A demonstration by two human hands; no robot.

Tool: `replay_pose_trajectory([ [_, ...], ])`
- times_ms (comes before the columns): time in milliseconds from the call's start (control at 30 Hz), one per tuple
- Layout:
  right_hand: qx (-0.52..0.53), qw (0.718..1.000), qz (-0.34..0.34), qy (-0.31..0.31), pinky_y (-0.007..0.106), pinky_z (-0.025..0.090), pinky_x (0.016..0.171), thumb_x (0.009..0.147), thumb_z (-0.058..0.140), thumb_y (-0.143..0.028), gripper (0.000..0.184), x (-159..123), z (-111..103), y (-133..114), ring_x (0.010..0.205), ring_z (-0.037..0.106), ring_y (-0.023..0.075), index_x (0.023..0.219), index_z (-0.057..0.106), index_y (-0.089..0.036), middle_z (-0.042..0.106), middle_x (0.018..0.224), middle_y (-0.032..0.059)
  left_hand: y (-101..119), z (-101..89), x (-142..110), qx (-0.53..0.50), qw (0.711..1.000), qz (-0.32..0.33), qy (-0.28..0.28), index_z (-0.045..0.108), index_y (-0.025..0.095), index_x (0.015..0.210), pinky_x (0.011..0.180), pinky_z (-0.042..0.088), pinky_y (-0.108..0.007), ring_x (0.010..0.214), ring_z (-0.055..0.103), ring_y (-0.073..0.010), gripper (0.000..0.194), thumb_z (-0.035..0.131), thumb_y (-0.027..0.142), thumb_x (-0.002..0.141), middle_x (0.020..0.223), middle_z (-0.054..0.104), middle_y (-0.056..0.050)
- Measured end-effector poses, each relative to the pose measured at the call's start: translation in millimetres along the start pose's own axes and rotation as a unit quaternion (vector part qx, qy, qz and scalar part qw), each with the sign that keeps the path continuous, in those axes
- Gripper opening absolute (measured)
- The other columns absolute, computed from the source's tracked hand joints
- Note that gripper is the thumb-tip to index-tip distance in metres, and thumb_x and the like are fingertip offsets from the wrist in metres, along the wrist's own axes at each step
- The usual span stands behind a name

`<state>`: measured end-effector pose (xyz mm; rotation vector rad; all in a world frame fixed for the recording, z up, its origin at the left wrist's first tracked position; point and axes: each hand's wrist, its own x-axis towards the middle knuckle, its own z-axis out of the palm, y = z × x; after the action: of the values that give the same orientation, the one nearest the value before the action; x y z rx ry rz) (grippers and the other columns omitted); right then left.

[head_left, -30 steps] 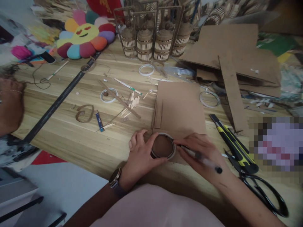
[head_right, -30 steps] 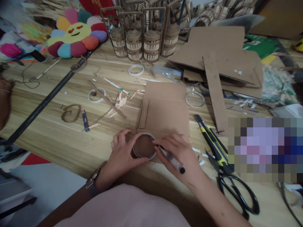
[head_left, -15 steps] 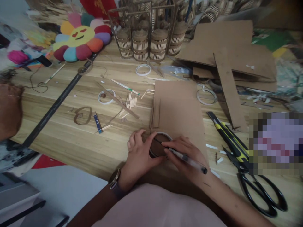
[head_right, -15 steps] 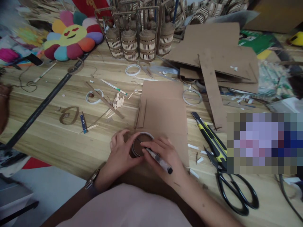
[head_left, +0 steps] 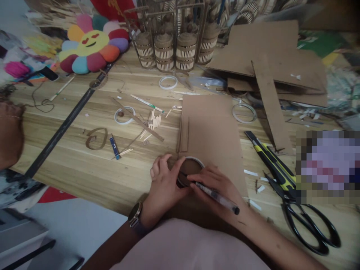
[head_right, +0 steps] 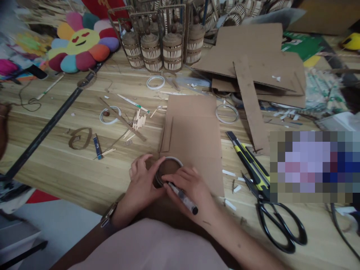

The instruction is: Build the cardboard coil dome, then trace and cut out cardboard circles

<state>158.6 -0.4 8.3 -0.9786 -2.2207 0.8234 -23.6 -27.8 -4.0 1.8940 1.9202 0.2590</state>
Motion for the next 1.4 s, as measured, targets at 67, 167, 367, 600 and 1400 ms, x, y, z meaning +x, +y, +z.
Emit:
replay_pose_trajectory([
  [67,0.021,1.0,0.008,-0.003,0.034,0.048,0.07,0.091,0.059,-0.019,0.013,-1,-3,-2,0.073,0.065,0.019,0.098,0.07,-0.024,0.072,0.076,0.0014,0,0.3,0,0.0,1.0,0.003,-0.001,0.052,0.03,0.14,0.108,0.031,-0.061,0.132,0.029,-0.0415,0.076,0.077,0.051,0.071,0.14,0.033,-0.013],
  [167,0.054,0.997,0.05,0.03,0.032,0.05,0.067,0.089,0.061,-0.02,0.011,2,-9,0,0.069,0.066,0.0181,0.09,0.071,-0.025,0.072,0.073,0.0001,0,0.0,0,-0.003,1.0,0.003,0.004,0.053,0.029,0.139,0.107,0.031,-0.062,0.133,0.029,-0.0421,0.077,0.077,0.055,0.071,0.139,0.033,-0.014],
  [367,0.062,0.994,0.069,0.065,0.034,0.054,0.069,0.089,0.061,-0.023,0.011,12,-5,5,0.069,0.067,0.0184,0.091,0.072,-0.025,0.073,0.074,0.0008,1,-0.7,1,-0.012,1.0,0.011,0.013,0.054,0.029,0.138,0.108,0.031,-0.06,0.133,0.03,-0.0407,0.077,0.078,0.055,0.07,0.139,0.034,-0.014],
  [600,0.076,0.992,0.093,0.037,0.033,0.054,0.066,0.088,0.062,-0.025,0.012,10,1,6,0.066,0.067,0.0179,0.091,0.074,-0.025,0.072,0.072,0.0009,1,-0.5,0,-0.007,1.0,0.008,0.012,0.052,0.032,0.138,0.107,0.033,-0.061,0.133,0.03,-0.0401,0.074,0.077,0.053,0.072,0.14,0.033,-0.012],
  [1400,-0.056,0.93,0.114,-0.346,0.025,0.026,0.048,0.084,0.05,-0.022,0.027,81,-48,10,0.048,0.036,0.0103,0.059,0.059,-0.017,0.042,0.05,-0.0047,2,1.2,-1,0.06,0.997,0.012,0.043,0.057,0.034,0.135,0.102,0.036,-0.063,0.132,0.032,-0.0438,0.079,0.083,0.056,0.064,0.142,0.04,-0.013],
])
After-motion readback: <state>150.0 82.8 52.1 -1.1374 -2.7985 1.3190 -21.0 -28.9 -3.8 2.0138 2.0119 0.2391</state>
